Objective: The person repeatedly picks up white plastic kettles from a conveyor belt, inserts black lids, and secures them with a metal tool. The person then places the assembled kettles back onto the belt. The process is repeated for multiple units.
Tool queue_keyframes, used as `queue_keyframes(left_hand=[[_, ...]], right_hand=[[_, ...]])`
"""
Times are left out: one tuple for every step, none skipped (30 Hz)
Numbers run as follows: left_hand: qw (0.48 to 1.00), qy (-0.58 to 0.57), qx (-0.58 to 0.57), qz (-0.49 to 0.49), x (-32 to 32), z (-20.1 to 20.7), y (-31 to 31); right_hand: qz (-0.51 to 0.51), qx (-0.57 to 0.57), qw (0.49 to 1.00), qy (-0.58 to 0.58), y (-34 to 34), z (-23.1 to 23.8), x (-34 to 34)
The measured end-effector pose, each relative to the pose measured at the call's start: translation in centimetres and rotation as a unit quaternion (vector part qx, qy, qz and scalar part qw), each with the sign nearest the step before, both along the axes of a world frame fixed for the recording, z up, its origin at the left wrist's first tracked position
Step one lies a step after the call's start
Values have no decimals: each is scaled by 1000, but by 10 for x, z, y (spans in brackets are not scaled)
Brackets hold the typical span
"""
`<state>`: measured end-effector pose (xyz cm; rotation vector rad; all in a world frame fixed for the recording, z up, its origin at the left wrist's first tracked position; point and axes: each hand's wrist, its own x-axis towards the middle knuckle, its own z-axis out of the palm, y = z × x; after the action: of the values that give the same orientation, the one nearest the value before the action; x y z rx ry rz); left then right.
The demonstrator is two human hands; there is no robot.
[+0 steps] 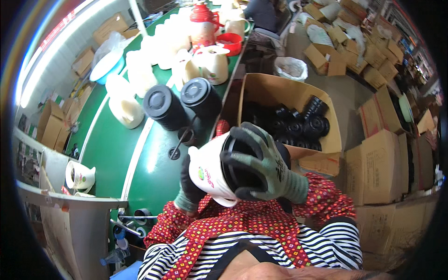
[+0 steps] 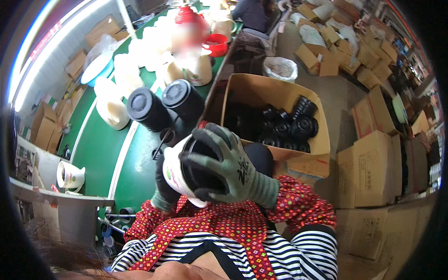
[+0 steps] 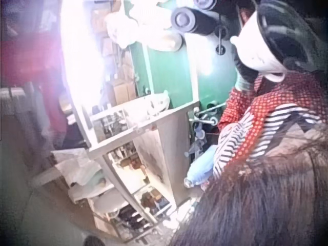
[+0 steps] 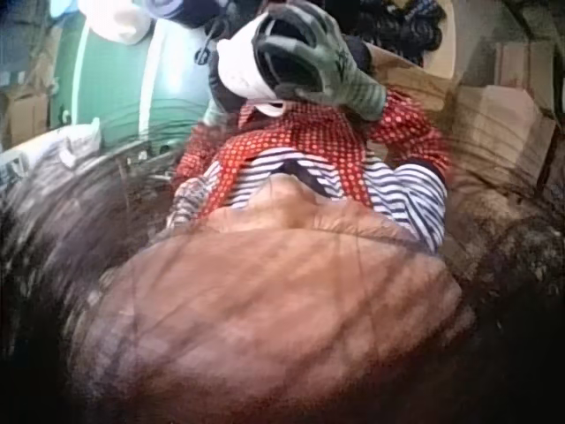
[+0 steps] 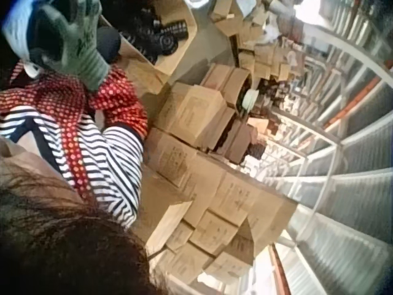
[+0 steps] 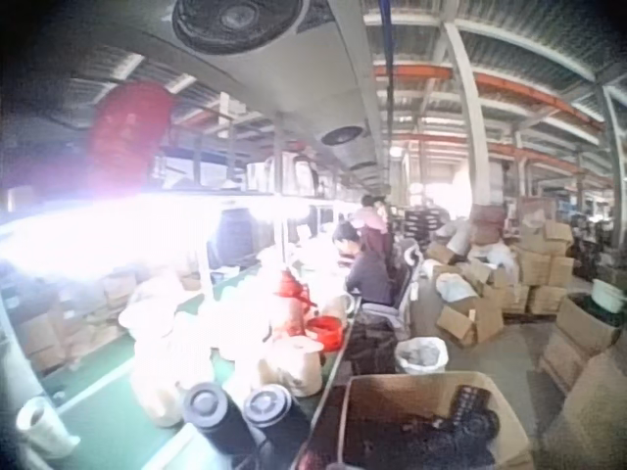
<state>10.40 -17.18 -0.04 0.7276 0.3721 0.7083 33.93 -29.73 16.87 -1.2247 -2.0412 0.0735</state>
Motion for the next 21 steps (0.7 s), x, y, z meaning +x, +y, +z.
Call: queue_keyframes(left_hand=[[977, -182, -110, -18, 9, 17, -1], [987, -131, -95, 9, 17, 52, -4], [991, -95, -87, 47, 16, 49, -1], [992, -54, -77, 85, 11, 45, 7], [995, -39, -57, 71, 10, 44, 13], [997, -25, -37, 58, 10, 44, 18], [996, 44, 22, 72, 7, 48, 21], [990, 90, 64, 89, 8, 49, 23], [974, 134, 131, 126, 12, 52, 22], [950, 178, 193, 166, 16, 63, 16], [923, 235, 262, 153, 19, 85, 10], [902, 270, 301, 155, 14, 72, 16], [877, 270, 374, 136, 11, 80, 13], [845, 276, 444, 112, 7, 95, 2], [797, 260, 534, 110, 7, 113, -4], [741, 246, 616, 104, 5, 133, -13], [722, 245, 638, 110, 9, 147, -21], [705, 240, 657, 118, 12, 155, -27], [686, 271, 664, 124, 13, 161, -33], [671, 281, 673, 131, 12, 160, -33], [657, 290, 682, 136, 11, 159, -34]], right_hand=[[-26, 20, 998, 51, 2, -15, 4], [-57, 42, 992, 103, 3, -31, 9], [-72, 61, 984, 149, 5, -46, 12], [-67, 60, 970, 226, 5, -52, 12], [-69, 58, 949, 303, 6, -63, 10], [-69, 56, 922, 377, 6, -75, 9], [-78, 38, 906, 414, 5, -87, 9], [-72, 36, 861, 502, 7, -95, 6], [-103, 25, 874, 475, 6, -109, 11], [-108, 14, 859, 501, 7, -129, 14], [-120, 5, 842, 525, 6, -150, 18], [-87, -20, 829, 551, 2, -170, 19], [-61, -45, 814, 577, -5, -190, 21], [-47, -68, 805, 587, -9, -198, 17], [-28, -87, 804, 587, -6, -205, 17], [-9, -108, 809, 578, 0, -203, 11], [9, -125, 818, 561, 7, -198, 5], [26, -140, 834, 533, 15, -188, -1], [50, -148, 847, 507, 25, -181, -8], [72, -159, 861, 478, 35, -170, -7], [95, -174, 871, 450, 40, -161, -5]])
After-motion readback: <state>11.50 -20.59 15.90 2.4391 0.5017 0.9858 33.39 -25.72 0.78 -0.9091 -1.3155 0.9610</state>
